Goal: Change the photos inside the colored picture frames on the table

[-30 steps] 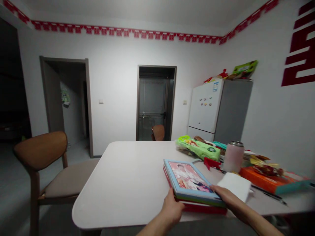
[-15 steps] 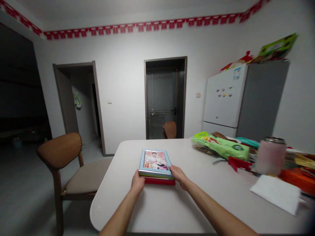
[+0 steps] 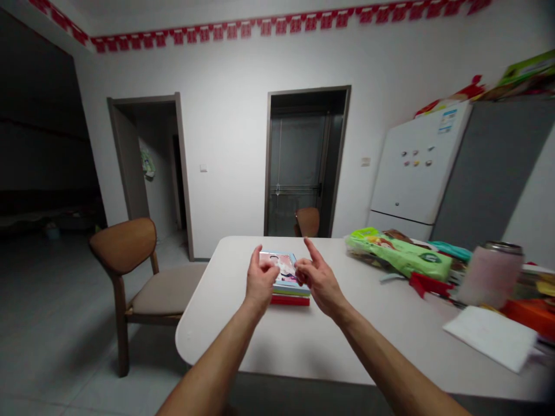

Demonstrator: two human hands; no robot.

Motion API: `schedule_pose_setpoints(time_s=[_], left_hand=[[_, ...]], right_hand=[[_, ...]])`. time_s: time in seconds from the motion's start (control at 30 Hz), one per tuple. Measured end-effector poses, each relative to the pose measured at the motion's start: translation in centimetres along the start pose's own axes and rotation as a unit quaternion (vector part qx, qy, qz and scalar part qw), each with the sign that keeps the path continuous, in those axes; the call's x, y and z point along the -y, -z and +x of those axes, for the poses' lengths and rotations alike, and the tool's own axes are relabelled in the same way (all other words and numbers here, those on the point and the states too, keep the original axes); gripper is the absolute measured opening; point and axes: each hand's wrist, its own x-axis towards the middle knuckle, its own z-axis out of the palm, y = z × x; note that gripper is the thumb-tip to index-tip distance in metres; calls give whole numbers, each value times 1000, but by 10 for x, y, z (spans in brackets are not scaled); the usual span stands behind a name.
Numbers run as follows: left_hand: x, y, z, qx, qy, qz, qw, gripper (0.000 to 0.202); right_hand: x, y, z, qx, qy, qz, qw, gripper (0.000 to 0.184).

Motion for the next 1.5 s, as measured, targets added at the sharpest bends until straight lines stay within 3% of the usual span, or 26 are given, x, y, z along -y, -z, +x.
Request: schedule_pose_setpoints(time_s=[0.03, 0.1, 0.2, 0.37, 0.43, 0.5, 0.53, 0.63, 0.83, 0.9, 0.97, 1.0, 1.07, 1.13, 1.27, 1.37, 1.5], left_hand=[[-17, -8, -7, 42, -17, -30, 999, 63], [-44, -19, -21, 180, -61, -173, 966, 76], [-65, -23, -37, 252, -70, -257, 930, 82], [-57, -19, -38, 242, -49, -276, 929, 83], [-52, -17, -32, 208, 6, -287, 935, 71], [-49, -12, -24, 181, 72, -292, 936, 46], [-50, -9, -21, 182, 105, -287, 935, 44], [-55, -2, -13, 228, 176, -256, 923, 61], [-61, 1, -9, 251, 193, -219, 923, 67], [-54, 3, -7, 224, 217, -212, 926, 67], [-39, 7, -5, 180, 252, -201, 930, 66], [-28, 10, -5, 157, 268, -193, 931, 64], [0, 17, -5, 119, 288, -178, 934, 58], [31, 25, -6, 83, 308, -161, 934, 48], [79, 31, -9, 25, 312, -150, 938, 31], [91, 24, -14, 16, 284, -164, 945, 21], [85, 6, -24, -8, 210, -171, 962, 22]], right_hand=[[19, -7, -8, 31, 23, 67, 997, 71], [49, -16, -21, 58, 54, 144, 986, 71], [70, -19, -33, 66, 66, 168, 981, 71], [61, -16, -35, 59, 43, 197, 978, 67], [54, -16, -31, 40, 5, 224, 974, 46], [48, -16, -25, 22, -50, 240, 969, 24], [47, -17, -23, 24, -79, 241, 967, 32], [47, -22, -17, 78, -153, 226, 959, 55], [50, -35, -12, 128, -193, 160, 960, 62], [39, -35, -7, 126, -171, 80, 974, 61], [17, -33, 0, 103, -107, -108, 983, 60], [4, -31, 4, 86, -68, -218, 970, 58], [-24, -26, 12, 67, -4, -399, 915, 45], [-49, -20, 17, 71, 18, -461, 885, 29], [-76, -14, 13, 101, 43, -524, 845, 35], [-74, -11, -2, 132, 70, -551, 821, 29], [-56, -6, -24, 174, 98, -565, 801, 28]])
